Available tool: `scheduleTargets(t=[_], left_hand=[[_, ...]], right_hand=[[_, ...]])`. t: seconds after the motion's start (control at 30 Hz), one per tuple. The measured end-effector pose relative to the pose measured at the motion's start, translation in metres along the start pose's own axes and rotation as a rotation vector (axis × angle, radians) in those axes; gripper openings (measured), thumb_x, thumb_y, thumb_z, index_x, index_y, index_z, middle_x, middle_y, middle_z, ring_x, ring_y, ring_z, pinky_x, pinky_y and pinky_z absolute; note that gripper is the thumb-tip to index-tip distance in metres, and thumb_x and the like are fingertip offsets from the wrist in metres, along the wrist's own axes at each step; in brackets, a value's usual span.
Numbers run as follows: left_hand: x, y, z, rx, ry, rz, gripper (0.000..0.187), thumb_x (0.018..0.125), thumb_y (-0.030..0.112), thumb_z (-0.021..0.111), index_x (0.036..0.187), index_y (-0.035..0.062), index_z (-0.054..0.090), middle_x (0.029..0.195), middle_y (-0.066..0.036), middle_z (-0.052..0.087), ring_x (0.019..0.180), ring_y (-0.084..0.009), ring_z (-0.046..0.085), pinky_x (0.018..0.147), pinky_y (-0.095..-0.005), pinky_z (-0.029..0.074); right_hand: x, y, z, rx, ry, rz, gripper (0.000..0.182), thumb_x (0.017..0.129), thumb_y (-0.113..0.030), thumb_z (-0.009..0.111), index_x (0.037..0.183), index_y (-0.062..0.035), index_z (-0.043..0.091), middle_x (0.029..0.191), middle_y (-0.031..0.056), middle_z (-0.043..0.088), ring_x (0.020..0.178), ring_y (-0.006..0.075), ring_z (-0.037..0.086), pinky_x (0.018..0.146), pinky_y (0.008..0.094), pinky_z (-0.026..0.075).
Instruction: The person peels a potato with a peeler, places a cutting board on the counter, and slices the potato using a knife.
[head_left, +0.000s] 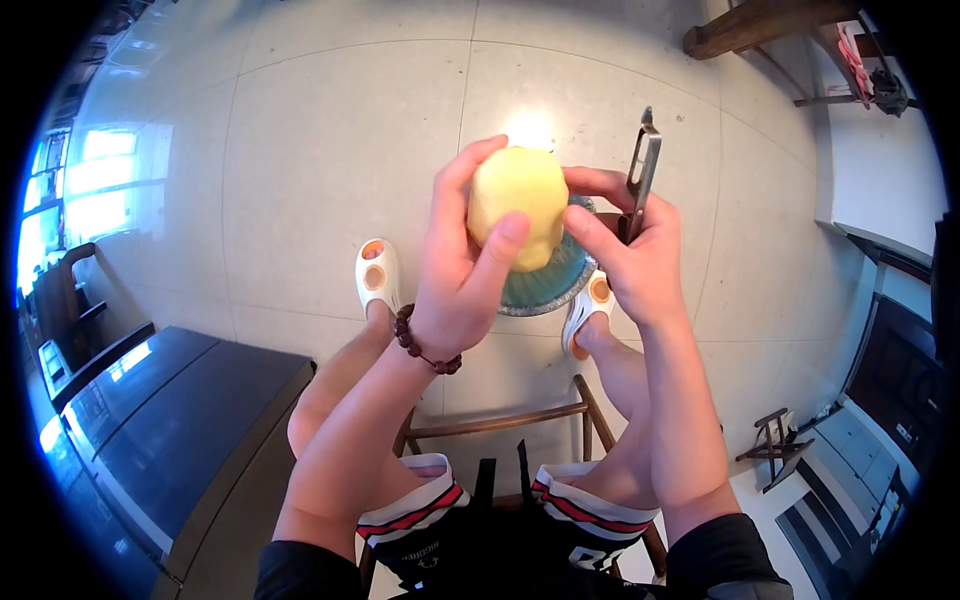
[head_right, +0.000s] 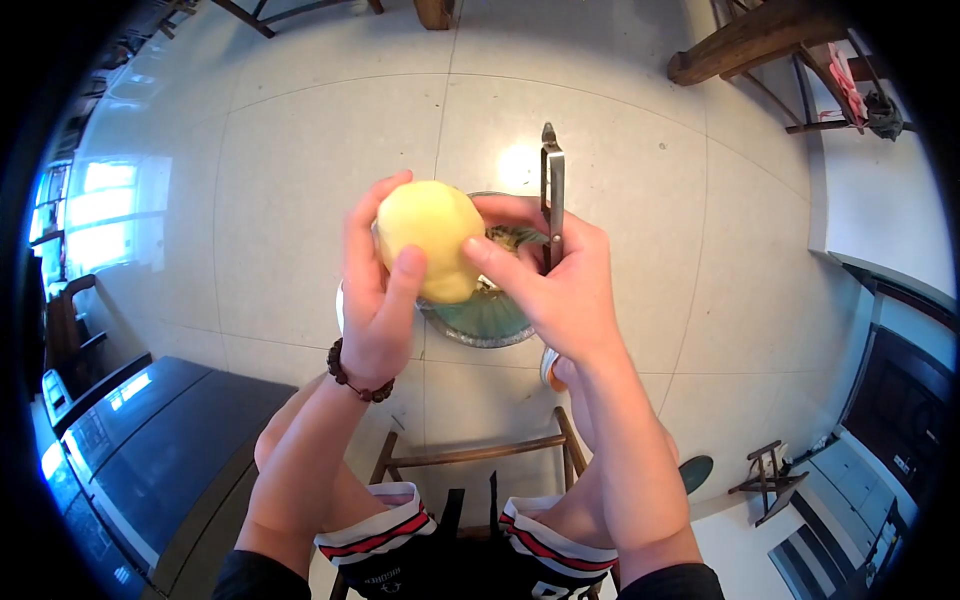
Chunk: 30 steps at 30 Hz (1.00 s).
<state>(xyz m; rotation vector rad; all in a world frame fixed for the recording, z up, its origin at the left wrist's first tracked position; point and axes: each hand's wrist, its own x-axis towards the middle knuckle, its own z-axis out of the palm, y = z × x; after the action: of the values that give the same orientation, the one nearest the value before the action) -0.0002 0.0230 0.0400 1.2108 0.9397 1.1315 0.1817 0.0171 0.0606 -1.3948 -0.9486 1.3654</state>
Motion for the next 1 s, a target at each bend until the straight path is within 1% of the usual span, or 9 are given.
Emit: scheduleTargets(t=[0.3, 0.53, 0.6, 0.73, 0.8, 0.83, 0.87, 0.93, 1.0], left_hand=[[0.002, -0.009, 0.002, 0.186, -0.074, 0.174, 0.054, 0.095, 0.008, 0.073, 0.145, 0.0042, 0.052, 0.135, -0.017, 0.062, 0.125, -0.0294, 0.062, 0.107, -0.041, 0.048], [0.002, -0.009, 0.0, 0.376, -0.139, 0.292, 0.053, 0.096, 0.007, 0.071, 0.145, 0.0032, 0.05, 0.133, -0.018, 0.063, 0.126, -0.033, 0.061, 0.107, -0.0426, 0.049], [-0.005, -0.006, 0.007, -0.119, 0.041, -0.063, 0.05, 0.103, 0.016, 0.063, 0.148, 0.0029, 0.045, 0.132, -0.016, 0.063, 0.126, -0.0338, 0.061, 0.108, -0.0423, 0.049], [0.006, -0.009, -0.004, -0.518, 0.198, -0.36, 0.045, 0.111, 0.034, 0.047, 0.145, 0.0044, 0.047, 0.138, -0.017, 0.059, 0.126, -0.0326, 0.061, 0.103, -0.0454, 0.052], [0.008, -0.015, -0.017, -0.783, 0.187, -0.561, 0.048, 0.111, 0.046, 0.042, 0.137, 0.0063, 0.051, 0.127, -0.014, 0.064, 0.115, -0.0332, 0.066, 0.088, -0.0481, 0.057], [0.011, -0.011, -0.015, -0.702, 0.312, -0.617, 0.049, 0.109, 0.05, 0.046, 0.129, 0.0066, 0.054, 0.121, -0.013, 0.066, 0.106, -0.0317, 0.069, 0.076, -0.0448, 0.057], [0.013, -0.012, -0.017, -0.706, 0.31, -0.615, 0.049, 0.109, 0.05, 0.046, 0.129, 0.0066, 0.054, 0.121, -0.013, 0.066, 0.106, -0.0317, 0.069, 0.076, -0.0448, 0.057], [0.014, -0.016, -0.026, -0.568, 0.421, -0.669, 0.05, 0.107, 0.053, 0.049, 0.126, 0.0074, 0.056, 0.117, -0.012, 0.066, 0.1, -0.0296, 0.07, 0.072, -0.0422, 0.057], [0.018, -0.018, -0.027, -0.535, 0.489, -0.672, 0.052, 0.105, 0.056, 0.052, 0.123, 0.0076, 0.058, 0.115, -0.011, 0.067, 0.097, -0.0286, 0.07, 0.068, -0.0399, 0.056]], right_hand=[[-0.003, 0.002, 0.0, -0.005, -0.017, -0.002, 0.049, 0.079, -0.023, 0.091, 0.121, -0.0036, 0.075, 0.07, -0.012, 0.052, 0.058, -0.0018, 0.032, 0.053, 0.0204, 0.025], [0.0, 0.0, -0.02, -0.025, -0.131, -0.021, 0.041, 0.085, -0.02, 0.085, 0.121, -0.0024, 0.075, 0.069, -0.0103, 0.054, 0.057, -0.0008, 0.036, 0.054, 0.0214, 0.028], [0.006, 0.0, -0.026, -0.051, -0.201, -0.021, 0.036, 0.088, -0.018, 0.083, 0.119, -0.0014, 0.075, 0.069, -0.0087, 0.058, 0.058, -0.0001, 0.041, 0.055, 0.0223, 0.032], [0.01, 0.021, -0.034, -0.185, -0.14, 0.043, 0.022, 0.096, -0.016, 0.072, 0.109, 0.0012, 0.076, 0.073, 0.0048, 0.072, 0.068, 0.012, 0.065, 0.061, 0.0339, 0.048], [0.009, 0.024, -0.041, -0.706, -0.324, 0.291, 0.021, 0.099, -0.018, 0.068, 0.102, 0.0017, 0.074, 0.07, 0.0139, 0.068, 0.063, 0.0197, 0.064, 0.061, 0.0356, 0.049], [0.009, 0.036, -0.044, -0.809, -0.391, 0.25, 0.024, 0.101, -0.022, 0.065, 0.1, 0.0016, 0.071, 0.07, 0.0205, 0.065, 0.06, 0.0293, 0.063, 0.061, 0.0399, 0.05], [0.009, 0.043, -0.041, -0.813, -0.389, 0.248, 0.024, 0.101, -0.022, 0.065, 0.1, 0.0016, 0.071, 0.07, 0.0205, 0.065, 0.06, 0.0293, 0.063, 0.061, 0.0399, 0.05], [0.003, 0.061, -0.023, -0.516, -0.071, 0.133, 0.023, 0.101, -0.021, 0.064, 0.102, 0.0016, 0.069, 0.072, 0.0223, 0.068, 0.062, 0.0375, 0.066, 0.062, 0.0484, 0.051], [0.002, 0.144, -0.016, -0.761, -0.015, 0.144, 0.022, 0.101, -0.019, 0.061, 0.104, 0.0017, 0.069, 0.076, 0.0259, 0.069, 0.071, 0.0448, 0.07, 0.068, 0.0545, 0.054]])
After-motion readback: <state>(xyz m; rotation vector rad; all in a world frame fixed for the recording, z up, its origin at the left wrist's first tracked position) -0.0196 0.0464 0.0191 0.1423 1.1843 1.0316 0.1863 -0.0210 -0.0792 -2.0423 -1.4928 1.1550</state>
